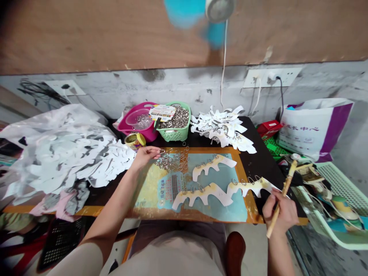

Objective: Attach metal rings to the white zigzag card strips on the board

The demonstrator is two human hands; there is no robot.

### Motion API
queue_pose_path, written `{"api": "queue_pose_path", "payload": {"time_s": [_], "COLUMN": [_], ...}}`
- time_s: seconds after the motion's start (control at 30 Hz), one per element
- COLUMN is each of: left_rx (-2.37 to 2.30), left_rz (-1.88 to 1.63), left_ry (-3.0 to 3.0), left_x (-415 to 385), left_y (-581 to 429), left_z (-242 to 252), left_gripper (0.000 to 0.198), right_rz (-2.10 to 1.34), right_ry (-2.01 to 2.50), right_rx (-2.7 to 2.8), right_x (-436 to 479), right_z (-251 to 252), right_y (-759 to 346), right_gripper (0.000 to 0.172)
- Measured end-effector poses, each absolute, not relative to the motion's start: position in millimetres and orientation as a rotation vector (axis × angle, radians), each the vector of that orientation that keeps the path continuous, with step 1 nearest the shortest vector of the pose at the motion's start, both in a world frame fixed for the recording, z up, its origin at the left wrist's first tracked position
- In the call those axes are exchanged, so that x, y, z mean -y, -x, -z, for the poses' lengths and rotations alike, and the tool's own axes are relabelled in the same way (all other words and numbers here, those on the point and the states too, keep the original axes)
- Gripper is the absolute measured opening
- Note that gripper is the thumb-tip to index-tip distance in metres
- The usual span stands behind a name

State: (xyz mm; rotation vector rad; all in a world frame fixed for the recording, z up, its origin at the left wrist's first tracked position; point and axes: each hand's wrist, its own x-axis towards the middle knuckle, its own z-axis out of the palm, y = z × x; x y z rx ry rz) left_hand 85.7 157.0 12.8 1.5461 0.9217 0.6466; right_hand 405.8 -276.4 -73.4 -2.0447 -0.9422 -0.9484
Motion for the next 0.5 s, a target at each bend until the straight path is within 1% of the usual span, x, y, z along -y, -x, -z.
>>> {"api": "queue_pose_path", "payload": {"time_s": [0.07, 0.23, 0.4, 0.43, 0.5], "left_rx": [-0.92, -0.804, -0.606, -0.583, -0.558], "left_rz": [-0.647, -0.575, -0.417, -0.381, -0.316], "left_ry": [-1.489, -1.404, -1.332, -1.312, -1.241], "left_x": [-152.5, -114.3, -66.3, -59.0, -47.0], "left_y": [-88.2, -115.0, -148.9, -153.9, -162.0], "left_z": [-12.0, 3.5, 3.7, 2.2, -0.2], "left_gripper": [0.047, 0.029, 0.041, 0.039, 0.028], "right_rz": [0.952, 0.971, 1.0, 1.0, 1.0], "right_ry": [2.048, 2.048, 2.026, 2.024, 2.02], "right_rx": [0.927, 0.927, 0.952, 0.95, 0.938], "right_x": [276.3, 274.2, 272.7, 272.7, 272.7], "right_z": [73.9, 70.5, 67.8, 67.9, 68.4], "right_y": [-406.1, -404.2, -402.7, -402.8, -403.2], "right_gripper": [0.017, 0.017, 0.016, 0.016, 0.016]}}
